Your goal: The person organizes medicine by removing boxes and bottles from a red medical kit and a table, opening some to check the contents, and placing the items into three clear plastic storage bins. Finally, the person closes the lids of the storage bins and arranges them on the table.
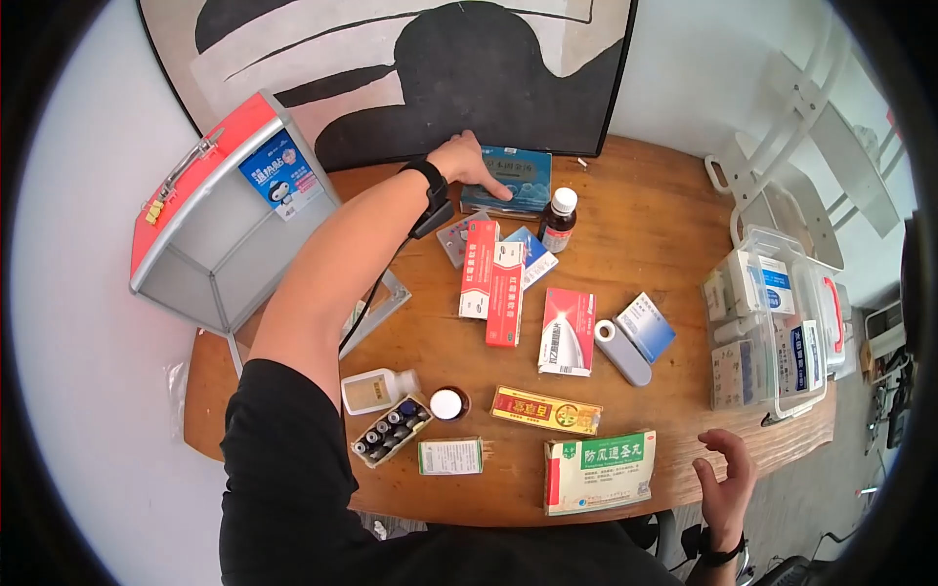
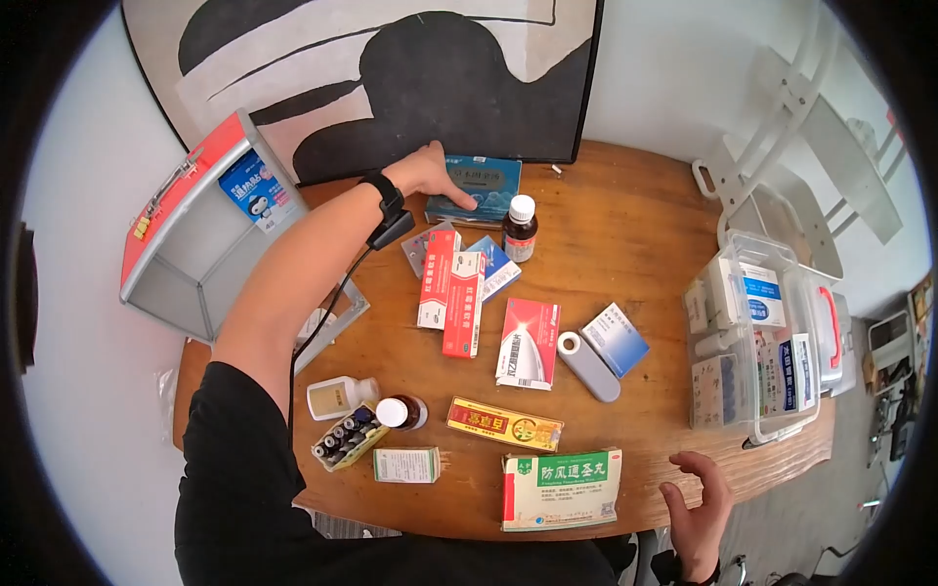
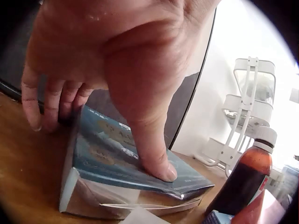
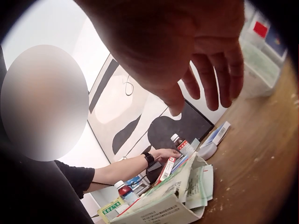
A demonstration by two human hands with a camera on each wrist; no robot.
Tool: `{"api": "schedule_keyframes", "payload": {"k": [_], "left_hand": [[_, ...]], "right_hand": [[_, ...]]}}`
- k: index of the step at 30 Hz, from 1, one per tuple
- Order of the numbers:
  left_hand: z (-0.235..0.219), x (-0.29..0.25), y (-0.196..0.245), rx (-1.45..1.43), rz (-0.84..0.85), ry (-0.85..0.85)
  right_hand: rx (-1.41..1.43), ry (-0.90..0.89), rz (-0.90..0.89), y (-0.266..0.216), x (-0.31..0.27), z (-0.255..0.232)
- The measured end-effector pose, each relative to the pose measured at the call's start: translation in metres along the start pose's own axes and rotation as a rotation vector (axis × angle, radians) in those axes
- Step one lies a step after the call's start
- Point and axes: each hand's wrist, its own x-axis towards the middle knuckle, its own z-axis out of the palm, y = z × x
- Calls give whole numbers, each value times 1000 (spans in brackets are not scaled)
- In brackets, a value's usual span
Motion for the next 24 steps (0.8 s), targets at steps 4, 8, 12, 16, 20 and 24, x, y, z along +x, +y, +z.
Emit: {"api": "schedule_keyframes", "payload": {"k": [4,8,12,16,20,24], "left_hand": [[2,4,-8,-209,54,-23],[-2,-7,1,-178,145,27],[-31,-23,19,92,356,60],[-30,-20,31,291,631,-170],[-26,-9,37,380,621,-204],[-21,-4,35,377,585,-230]], "right_hand": [[-70,-59,-36,-1,9,-1],[-34,-88,-48,8,8,5],[-35,-77,-28,14,5,3],[5,-57,10,16,5,6],[13,-56,20,14,6,7],[16,-76,27,15,7,8]]}}
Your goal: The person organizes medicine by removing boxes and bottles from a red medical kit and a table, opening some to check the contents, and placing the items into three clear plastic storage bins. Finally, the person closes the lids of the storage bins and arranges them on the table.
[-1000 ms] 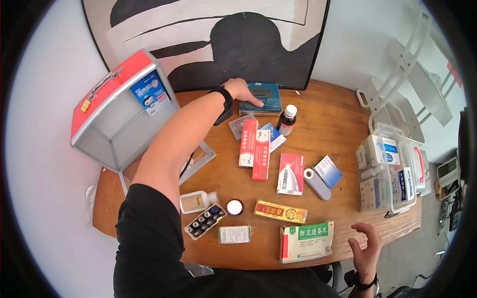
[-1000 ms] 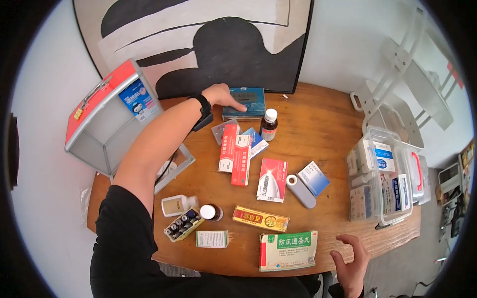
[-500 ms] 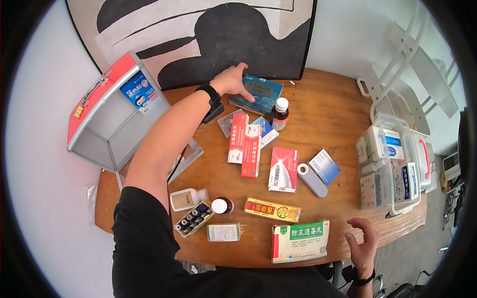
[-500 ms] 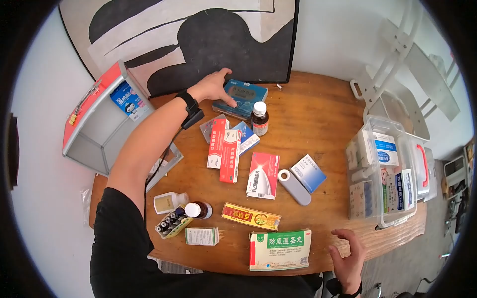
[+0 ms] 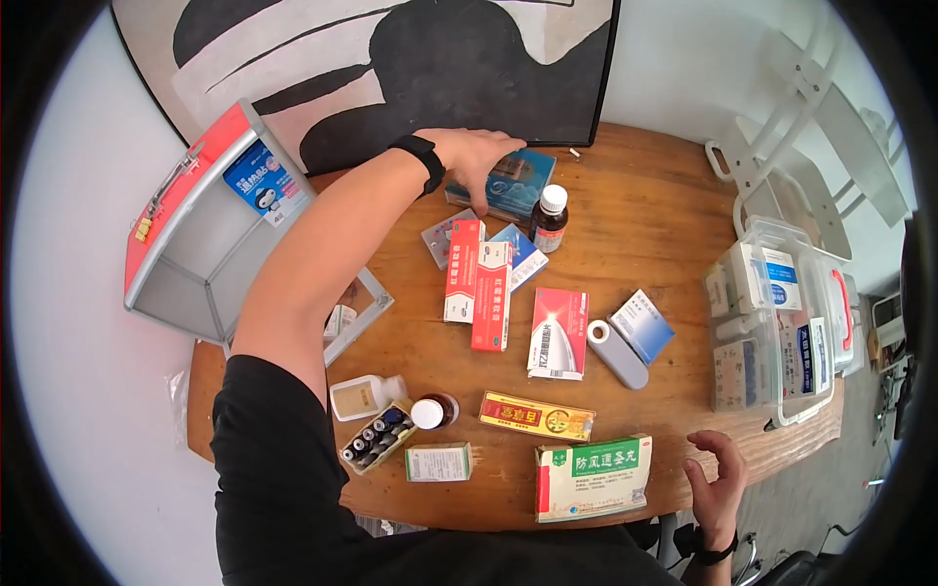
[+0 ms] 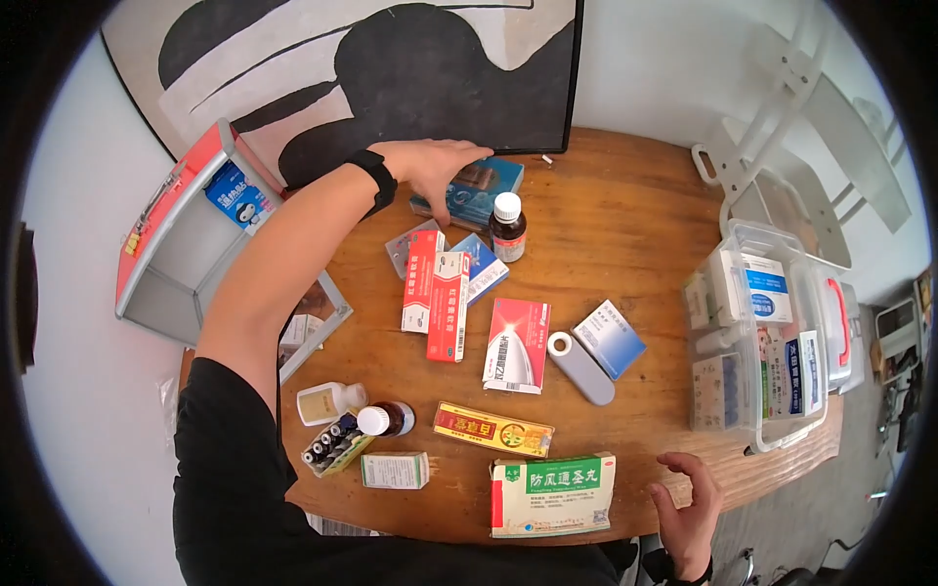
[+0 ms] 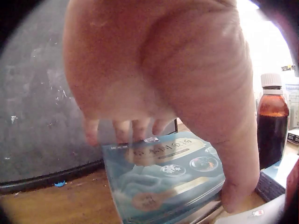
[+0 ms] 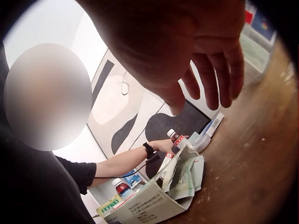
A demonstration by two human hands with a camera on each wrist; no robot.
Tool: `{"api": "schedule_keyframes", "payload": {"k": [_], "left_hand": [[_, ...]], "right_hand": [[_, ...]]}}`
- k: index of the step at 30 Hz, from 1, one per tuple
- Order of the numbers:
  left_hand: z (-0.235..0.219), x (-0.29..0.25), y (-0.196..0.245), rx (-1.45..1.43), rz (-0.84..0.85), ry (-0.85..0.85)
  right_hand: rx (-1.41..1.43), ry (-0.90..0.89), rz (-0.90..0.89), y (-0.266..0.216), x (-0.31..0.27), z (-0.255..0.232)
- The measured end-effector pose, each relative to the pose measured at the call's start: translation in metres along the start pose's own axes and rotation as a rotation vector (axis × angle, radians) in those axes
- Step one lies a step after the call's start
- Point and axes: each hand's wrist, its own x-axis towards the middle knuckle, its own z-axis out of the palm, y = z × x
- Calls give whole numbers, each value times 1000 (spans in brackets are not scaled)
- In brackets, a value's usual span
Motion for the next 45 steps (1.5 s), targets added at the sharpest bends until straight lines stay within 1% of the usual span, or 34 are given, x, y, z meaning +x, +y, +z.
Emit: {"api": "schedule_keyframes", "payload": {"k": [2,4,5,7,8,10,12,13,14,15,16,18,19,20,21,23,24,26,27,28,29,30,32,33,34,35,36,37,39,40,41,42,44,45], "left_hand": [[7,1,-3,-8,13,34],[12,1,-3,4,-18,92],[12,0,-2,7,-15,95],[12,-9,-1,59,-34,152],[12,-15,-2,63,-34,152],[8,-32,-1,107,-85,235],[-2,-55,1,117,-113,269],[-6,-66,1,110,-149,336],[-11,-78,2,103,-185,403],[-12,-90,3,113,-183,467],[-15,-105,10,123,-187,475],[-23,-140,38,226,-156,620],[-28,-156,54,227,-126,658],[-33,-172,75,235,-126,669],[-39,-187,101,251,-80,710],[-44,-216,156,270,13,778],[-44,-229,186,272,54,804],[-42,-256,243,300,110,768],[-35,-265,263,287,136,800],[-27,-273,278,272,172,832],[-23,-284,289,288,106,808],[-18,-292,286,289,86,812],[-5,-308,273,3,152,1078],[-4,-321,268,-84,53,1156],[2,-328,264,-76,49,1152],[13,-332,257,-520,-30,1011],[25,-334,250,-955,-112,838],[36,-334,242,-956,-119,842],[54,-334,225,-1214,37,724],[59,-339,217,-1212,29,728],[64,-349,208,-1188,-15,773],[68,-359,197,-1164,-57,815],[82,-382,159,-1204,-194,928],[92,-392,135,-1167,-282,1026]], "right_hand": [[-1,-2,-4,1,1,1],[-4,5,-7,1,1,0],[-5,8,-8,0,1,0],[-4,13,-11,-2,3,-1],[-15,7,-20,-2,3,-2],[-22,5,-35,-3,3,-3],[7,30,-29,-4,3,-3],[11,35,-40,-6,3,-5],[-25,52,-83,-9,5,-7],[-61,68,-124,-13,6,-10],[-56,74,-135,-19,8,-12],[-113,69,-274,-37,15,-22],[-175,49,-325,-56,21,-25],[-70,4,-355,-65,30,-24],[35,-45,-388,-74,40,-21],[453,-132,-329,-117,59,4],[464,-165,-360,-129,67,10],[729,-441,-226,-153,79,27],[642,-521,-294,-159,86,32],[641,-556,-312,-166,82,39],[632,-488,-325,-170,76,43],[621,-412,-336,-173,69,45],[669,-407,-347,-177,59,45],[657,-428,-372,-175,58,44],[648,-446,-399,-175,58,44],[653,-450,-399,-176,58,47],[646,-509,-411,-178,61,52],[638,-569,-425,-180,64,57],[635,-611,-466,-182,69,74],[633,-645,-502,-186,70,80],[666,-760,-389,-193,72,79],[669,-764,-391,-196,68,76],[462,-668,-481,-197,60,67],[351,-596,-545,-190,57,59]]}}
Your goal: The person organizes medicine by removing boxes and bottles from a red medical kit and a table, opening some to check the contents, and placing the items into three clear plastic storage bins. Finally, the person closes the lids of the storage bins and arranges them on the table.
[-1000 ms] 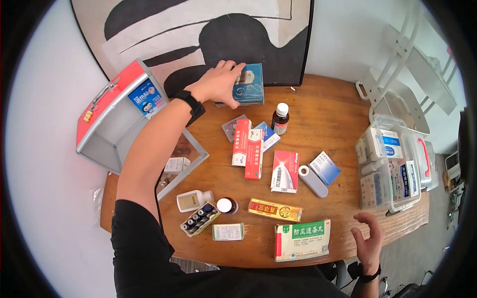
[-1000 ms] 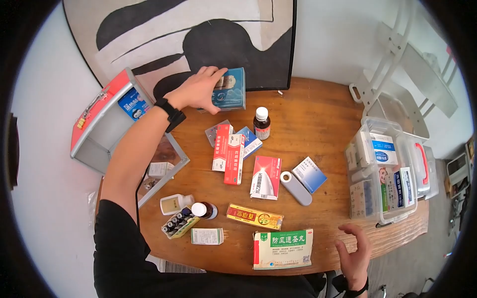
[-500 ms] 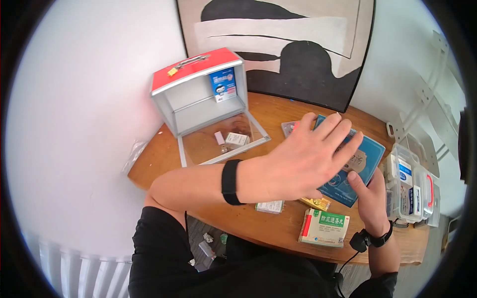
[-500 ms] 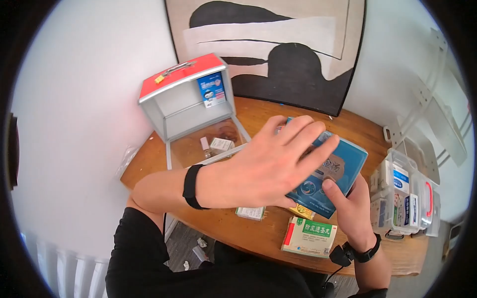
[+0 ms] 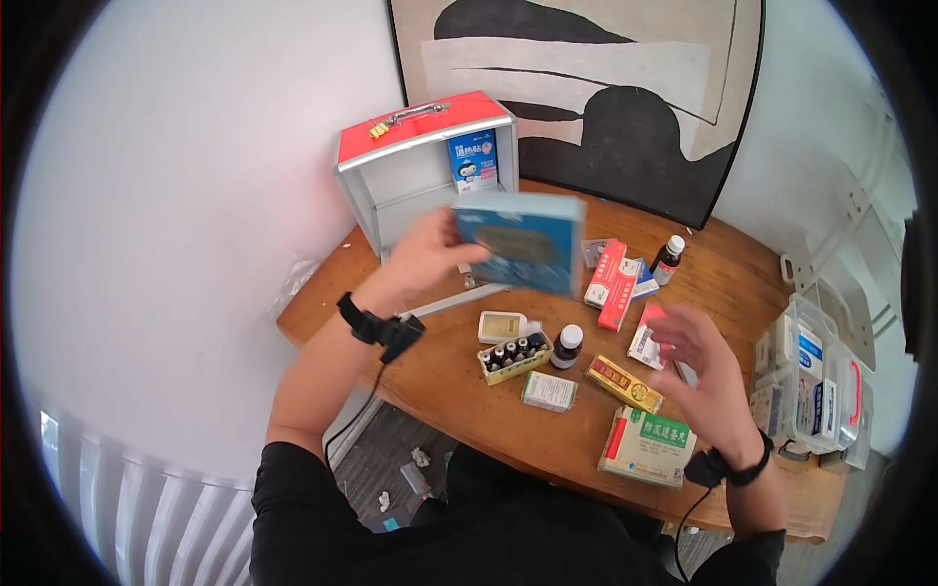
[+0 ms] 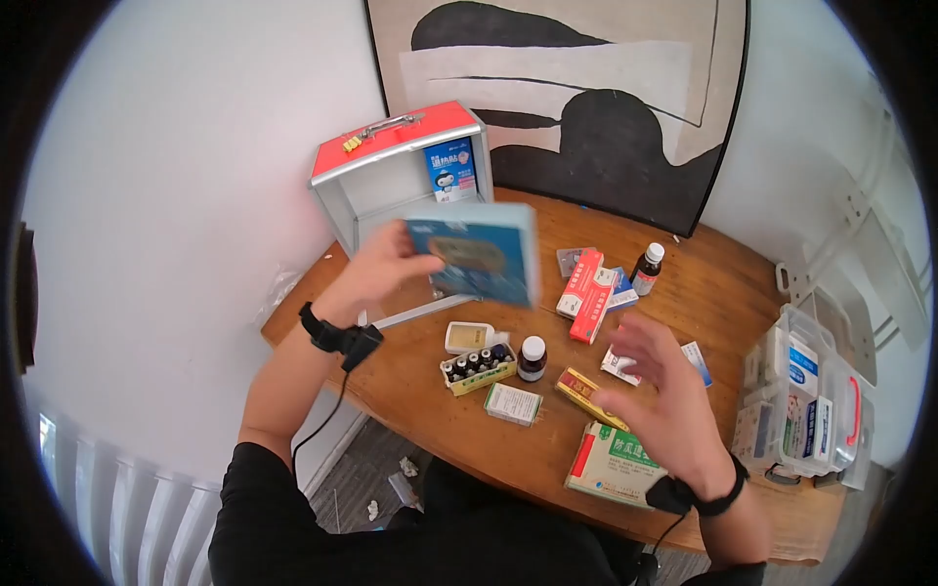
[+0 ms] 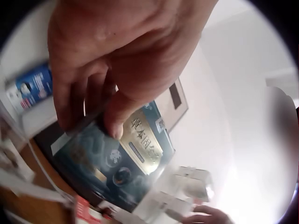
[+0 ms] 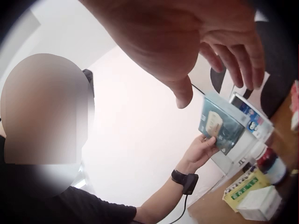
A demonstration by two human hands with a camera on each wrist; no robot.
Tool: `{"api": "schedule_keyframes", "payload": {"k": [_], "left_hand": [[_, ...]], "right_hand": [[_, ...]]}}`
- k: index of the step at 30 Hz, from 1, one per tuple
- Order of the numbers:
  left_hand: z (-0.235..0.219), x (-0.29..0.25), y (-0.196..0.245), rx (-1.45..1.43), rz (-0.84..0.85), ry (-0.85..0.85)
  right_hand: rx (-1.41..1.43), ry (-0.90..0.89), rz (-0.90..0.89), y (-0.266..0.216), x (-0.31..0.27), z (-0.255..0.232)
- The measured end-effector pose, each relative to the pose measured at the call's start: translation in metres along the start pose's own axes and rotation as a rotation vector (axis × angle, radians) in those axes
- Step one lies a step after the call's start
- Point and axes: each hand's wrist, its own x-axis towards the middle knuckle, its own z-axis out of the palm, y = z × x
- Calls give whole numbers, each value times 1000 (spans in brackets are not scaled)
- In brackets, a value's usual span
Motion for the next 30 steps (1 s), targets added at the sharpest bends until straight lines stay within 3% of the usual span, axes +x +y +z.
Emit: {"api": "schedule_keyframes", "payload": {"k": [3,4,6,9,12,18,22,25,30], "left_hand": [[-68,15,-53,163,-26,328],[-91,25,-74,166,-31,328],[-131,47,-117,495,-114,561],[-169,79,-157,660,-148,646],[-200,110,-189,629,-227,684],[-198,133,-183,808,-357,663],[-246,159,-240,629,-381,610],[-225,155,-201,829,-462,608],[-211,149,-191,865,-417,639]], "right_hand": [[-137,46,-42,0,-33,-19],[-132,43,-40,0,-43,-25],[-252,105,36,2,-62,-35],[-163,253,131,18,-91,-44],[-123,371,222,50,-127,-57],[-113,473,334,87,-176,-75],[-100,483,339,92,-179,-75],[-141,451,322,91,-176,-73],[-129,424,388,99,-175,-73]]}}
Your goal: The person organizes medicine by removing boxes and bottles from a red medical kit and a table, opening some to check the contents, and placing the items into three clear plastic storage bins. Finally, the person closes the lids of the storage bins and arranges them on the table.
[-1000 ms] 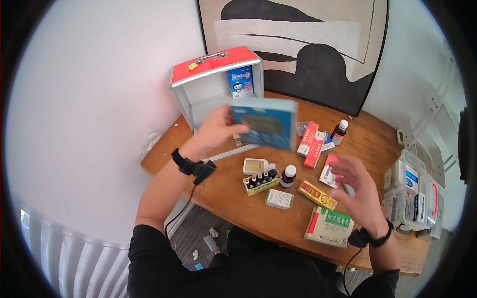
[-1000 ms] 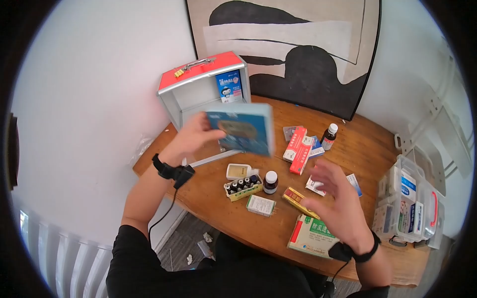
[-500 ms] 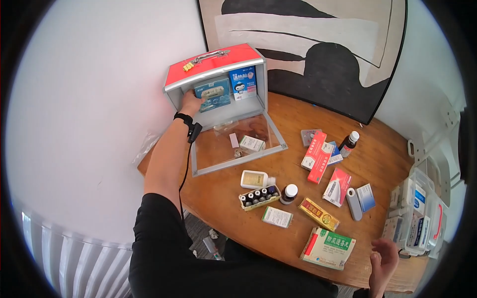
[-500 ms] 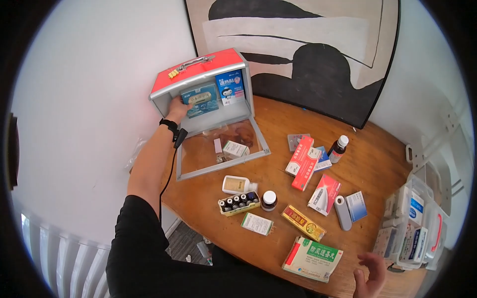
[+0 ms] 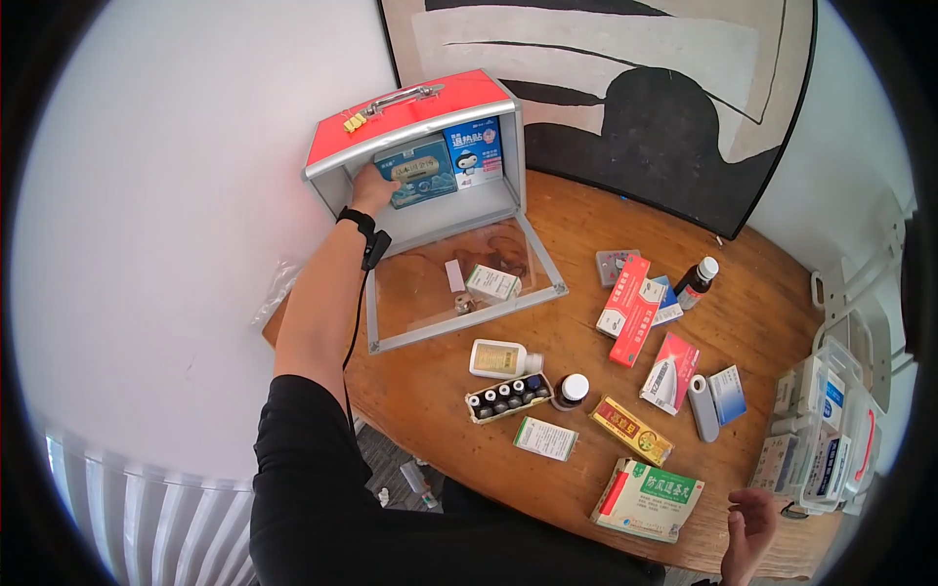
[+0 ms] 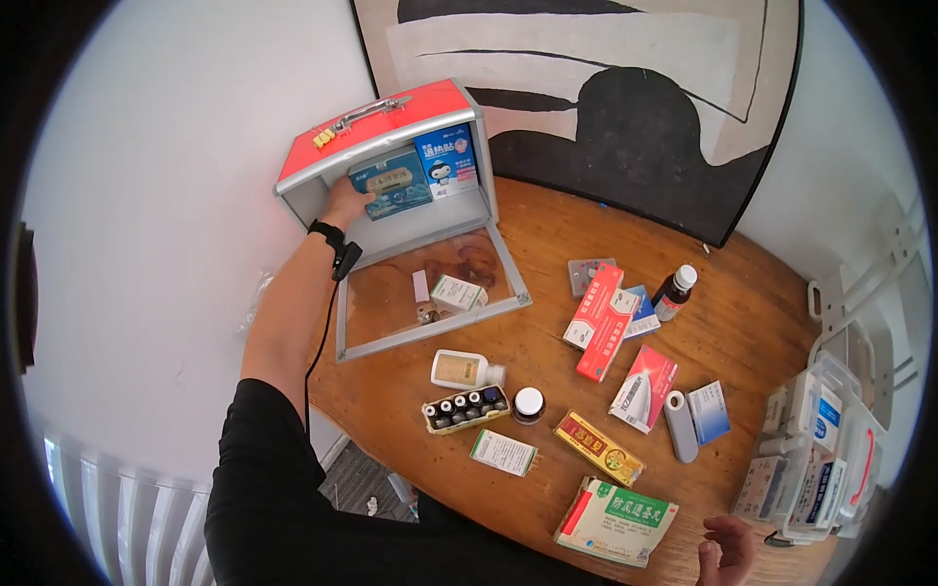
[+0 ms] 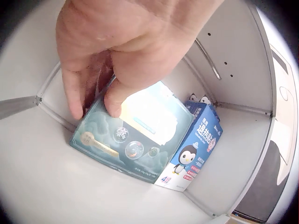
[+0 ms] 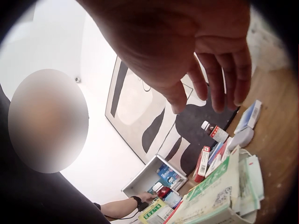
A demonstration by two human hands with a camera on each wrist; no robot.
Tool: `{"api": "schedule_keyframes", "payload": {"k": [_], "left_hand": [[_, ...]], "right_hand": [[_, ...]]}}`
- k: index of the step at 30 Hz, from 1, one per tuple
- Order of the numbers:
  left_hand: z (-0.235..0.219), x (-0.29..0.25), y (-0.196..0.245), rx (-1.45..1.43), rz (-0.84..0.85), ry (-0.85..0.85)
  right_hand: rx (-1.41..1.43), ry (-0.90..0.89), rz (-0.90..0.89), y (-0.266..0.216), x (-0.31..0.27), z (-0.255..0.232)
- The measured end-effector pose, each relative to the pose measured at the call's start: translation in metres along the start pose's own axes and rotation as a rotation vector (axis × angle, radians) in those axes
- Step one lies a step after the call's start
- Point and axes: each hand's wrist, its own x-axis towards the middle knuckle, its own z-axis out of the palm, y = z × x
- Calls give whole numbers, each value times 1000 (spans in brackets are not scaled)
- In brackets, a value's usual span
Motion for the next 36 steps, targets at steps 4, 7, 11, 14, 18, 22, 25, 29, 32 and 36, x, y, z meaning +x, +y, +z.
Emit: {"api": "schedule_keyframes", "payload": {"k": [4,7,11,14,18,22,25,29,32,36], "left_hand": [[2,3,-7,-26,81,-53],[1,0,-4,133,60,47],[2,8,-26,-125,307,-47],[4,34,-41,-39,190,-118],[3,32,-33,30,35,-116],[-7,23,-25,104,-22,-133],[-13,14,-31,191,36,-74],[-24,4,-35,228,122,-53],[-26,7,-49,254,179,-92],[-37,-26,-16,275,207,-63]], "right_hand": [[-40,-13,37,-5,2,3],[10,-8,84,5,5,9],[48,31,99,2,-1,17],[-30,3,50,-15,1,20],[-348,-119,-196,-39,9,19],[-461,-242,-249,-52,13,31],[-613,-392,-337,-52,19,41],[-720,-489,-362,-42,23,50],[-700,-526,-371,-39,26,52],[-656,-512,-350,-38,23,57]]}}
